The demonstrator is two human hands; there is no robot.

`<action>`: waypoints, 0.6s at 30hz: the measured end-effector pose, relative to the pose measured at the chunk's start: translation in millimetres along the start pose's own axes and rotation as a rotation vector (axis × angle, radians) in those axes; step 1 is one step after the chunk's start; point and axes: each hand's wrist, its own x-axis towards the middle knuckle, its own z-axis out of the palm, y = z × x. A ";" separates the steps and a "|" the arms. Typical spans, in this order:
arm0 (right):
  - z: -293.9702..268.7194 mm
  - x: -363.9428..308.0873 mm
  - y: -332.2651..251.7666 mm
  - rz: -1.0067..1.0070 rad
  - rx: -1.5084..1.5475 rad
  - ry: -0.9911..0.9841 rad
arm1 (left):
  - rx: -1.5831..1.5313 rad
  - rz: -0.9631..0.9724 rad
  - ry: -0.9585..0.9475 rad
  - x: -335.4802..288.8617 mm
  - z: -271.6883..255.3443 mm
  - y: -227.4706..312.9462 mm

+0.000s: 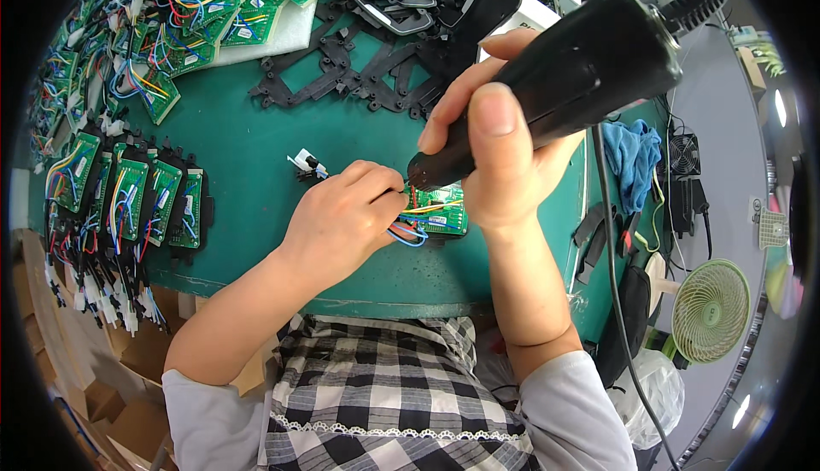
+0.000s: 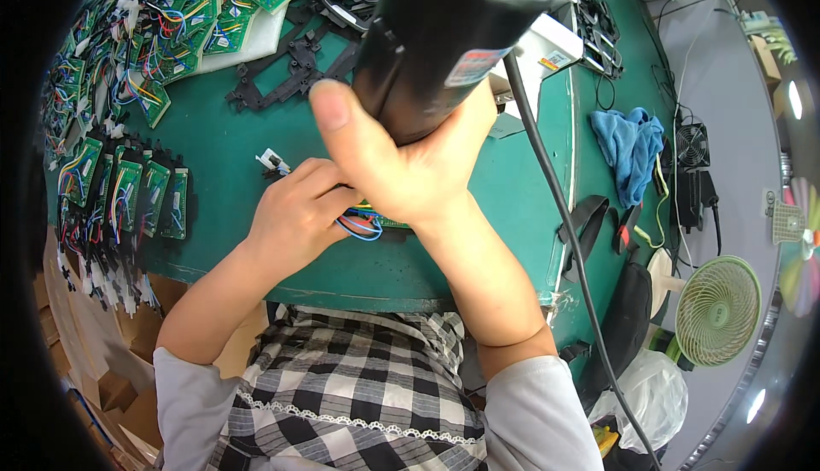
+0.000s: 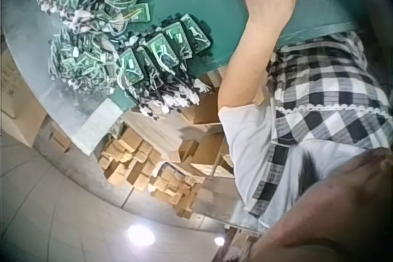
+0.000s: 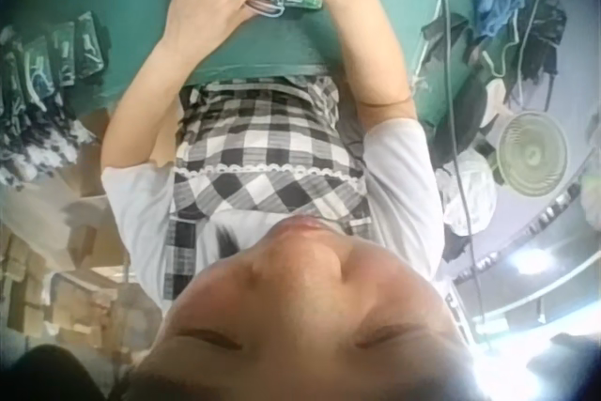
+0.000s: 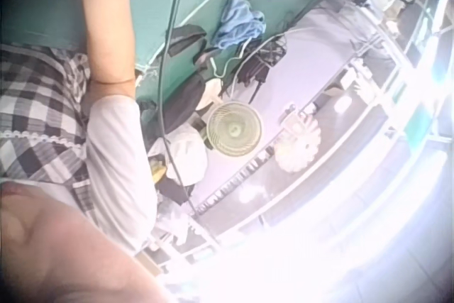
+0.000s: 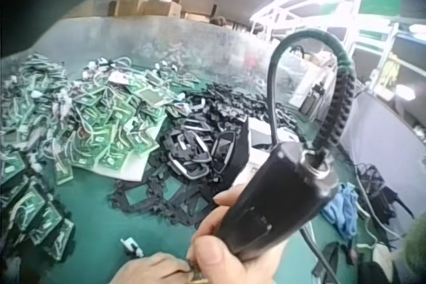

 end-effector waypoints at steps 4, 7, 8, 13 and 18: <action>4.4 -1.8 -0.9 -0.027 0.036 -0.060 | 0.017 0.007 0.004 -0.4 1.1 -0.8; 1.2 -3.5 -2.5 -0.003 0.017 -0.049 | 0.038 0.032 0.007 0.2 0.9 -1.1; -0.8 -3.4 -2.6 0.011 0.010 -0.045 | 0.020 0.032 -0.005 0.0 1.2 -1.2; -51.8 26.7 -28.6 -0.026 -0.136 0.258 | 0.053 0.040 -0.026 6.2 -3.1 6.6; -89.3 56.5 -31.8 -0.223 -0.109 0.388 | 0.109 -0.005 0.004 15.4 1.4 11.9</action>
